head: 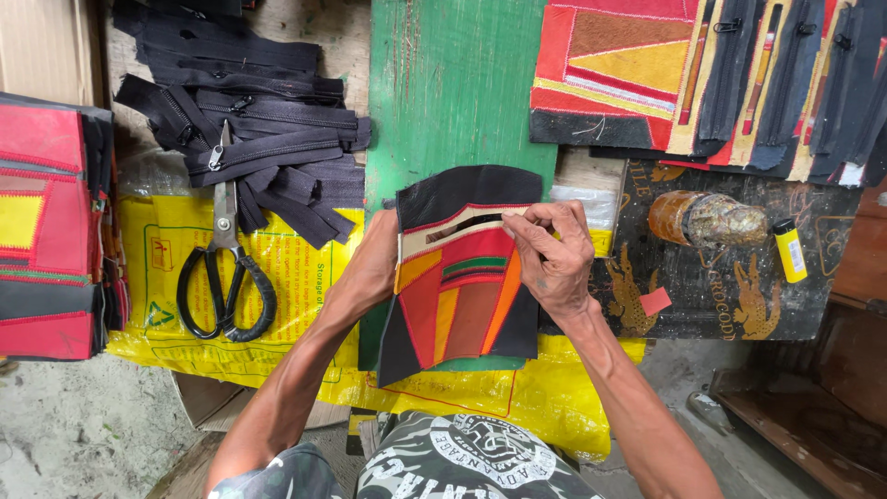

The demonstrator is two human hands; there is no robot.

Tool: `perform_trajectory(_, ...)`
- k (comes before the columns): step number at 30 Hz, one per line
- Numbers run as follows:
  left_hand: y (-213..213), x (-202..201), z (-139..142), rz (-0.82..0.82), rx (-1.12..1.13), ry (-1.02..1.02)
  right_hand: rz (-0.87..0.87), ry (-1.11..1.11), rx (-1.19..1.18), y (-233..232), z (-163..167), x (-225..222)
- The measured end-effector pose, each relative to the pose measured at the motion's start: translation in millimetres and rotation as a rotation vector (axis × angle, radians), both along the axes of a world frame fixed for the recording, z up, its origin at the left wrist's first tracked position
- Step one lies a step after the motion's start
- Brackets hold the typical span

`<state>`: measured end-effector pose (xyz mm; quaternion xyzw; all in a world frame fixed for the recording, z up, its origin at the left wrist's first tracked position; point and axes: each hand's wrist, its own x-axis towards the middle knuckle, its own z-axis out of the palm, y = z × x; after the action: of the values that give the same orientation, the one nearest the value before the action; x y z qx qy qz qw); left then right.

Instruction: The person applies glue from a jar along the edge of a black zipper, then aligns and presses the zipper onto the top edge of a colorful patchwork fabric panel, smoothing it in place by hand. They then pick up and reposition the panel on the work table.

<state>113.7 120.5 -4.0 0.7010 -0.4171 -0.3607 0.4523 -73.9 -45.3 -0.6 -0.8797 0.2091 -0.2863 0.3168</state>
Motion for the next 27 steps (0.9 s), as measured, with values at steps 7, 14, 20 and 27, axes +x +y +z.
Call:
perform_trajectory(7, 1, 0, -3, 0.122, 0.102, 0.089, 0.008, -0.015, -0.001, 0, 0, -1)
perform_trajectory(14, 1, 6, -5, 0.08, 0.077, -0.216, 0.017, -0.004, -0.015, -1, 0, -1)
perform_trajectory(20, 2, 9, -1, 0.053, -0.059, -0.259, 0.025, 0.004, -0.023, 0, -1, -1)
perform_trajectory(27, -3, 11, 2, 0.049, -0.006, -0.291, 0.025, 0.002, -0.029, 0, -2, -1)
